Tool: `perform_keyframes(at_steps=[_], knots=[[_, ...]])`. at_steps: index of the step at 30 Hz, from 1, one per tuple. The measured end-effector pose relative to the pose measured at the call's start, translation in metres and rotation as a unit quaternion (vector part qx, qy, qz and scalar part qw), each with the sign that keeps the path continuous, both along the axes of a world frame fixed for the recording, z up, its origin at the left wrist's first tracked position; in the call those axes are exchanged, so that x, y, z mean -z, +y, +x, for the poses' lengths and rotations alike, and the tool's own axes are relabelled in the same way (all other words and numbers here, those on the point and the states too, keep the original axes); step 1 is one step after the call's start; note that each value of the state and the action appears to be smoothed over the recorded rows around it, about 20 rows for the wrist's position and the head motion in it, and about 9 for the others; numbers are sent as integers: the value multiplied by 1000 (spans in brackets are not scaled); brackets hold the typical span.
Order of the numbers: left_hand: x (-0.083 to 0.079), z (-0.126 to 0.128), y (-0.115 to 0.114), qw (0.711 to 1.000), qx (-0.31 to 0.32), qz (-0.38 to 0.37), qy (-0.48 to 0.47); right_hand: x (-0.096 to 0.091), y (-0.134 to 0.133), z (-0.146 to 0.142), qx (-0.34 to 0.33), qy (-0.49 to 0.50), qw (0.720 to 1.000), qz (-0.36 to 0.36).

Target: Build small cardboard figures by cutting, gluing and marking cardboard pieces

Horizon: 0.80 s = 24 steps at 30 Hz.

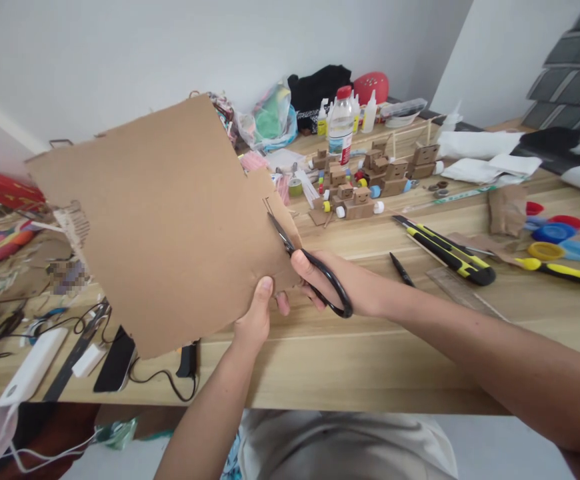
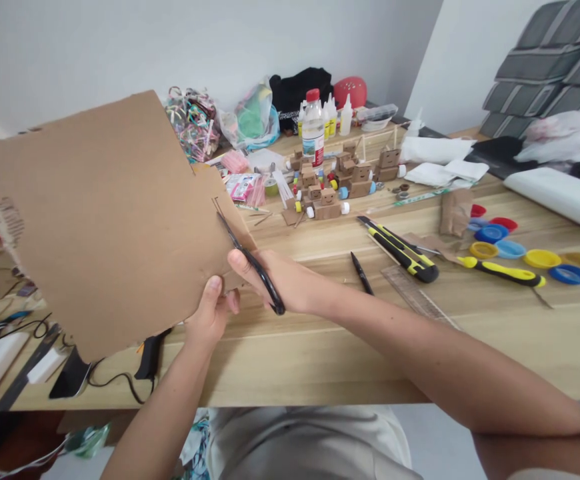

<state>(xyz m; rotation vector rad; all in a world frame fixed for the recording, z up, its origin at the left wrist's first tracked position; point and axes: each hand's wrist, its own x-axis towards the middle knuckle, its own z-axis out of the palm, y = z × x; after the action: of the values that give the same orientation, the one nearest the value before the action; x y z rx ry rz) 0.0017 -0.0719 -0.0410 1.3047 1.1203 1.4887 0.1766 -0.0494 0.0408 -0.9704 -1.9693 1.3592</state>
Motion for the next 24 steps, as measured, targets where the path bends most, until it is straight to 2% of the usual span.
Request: perform_keyframes(at_steps=[7,17,24], knots=[[-13,19,-2,998,41,19,-38,2,2,-3,46,-13,998,36],[-11,14,-1,997,45,21,-52,11,1,-5,70,12,997,11],[-17,17,-1,998,40,9,-42,12,-2,-8,79,36,996,-1]])
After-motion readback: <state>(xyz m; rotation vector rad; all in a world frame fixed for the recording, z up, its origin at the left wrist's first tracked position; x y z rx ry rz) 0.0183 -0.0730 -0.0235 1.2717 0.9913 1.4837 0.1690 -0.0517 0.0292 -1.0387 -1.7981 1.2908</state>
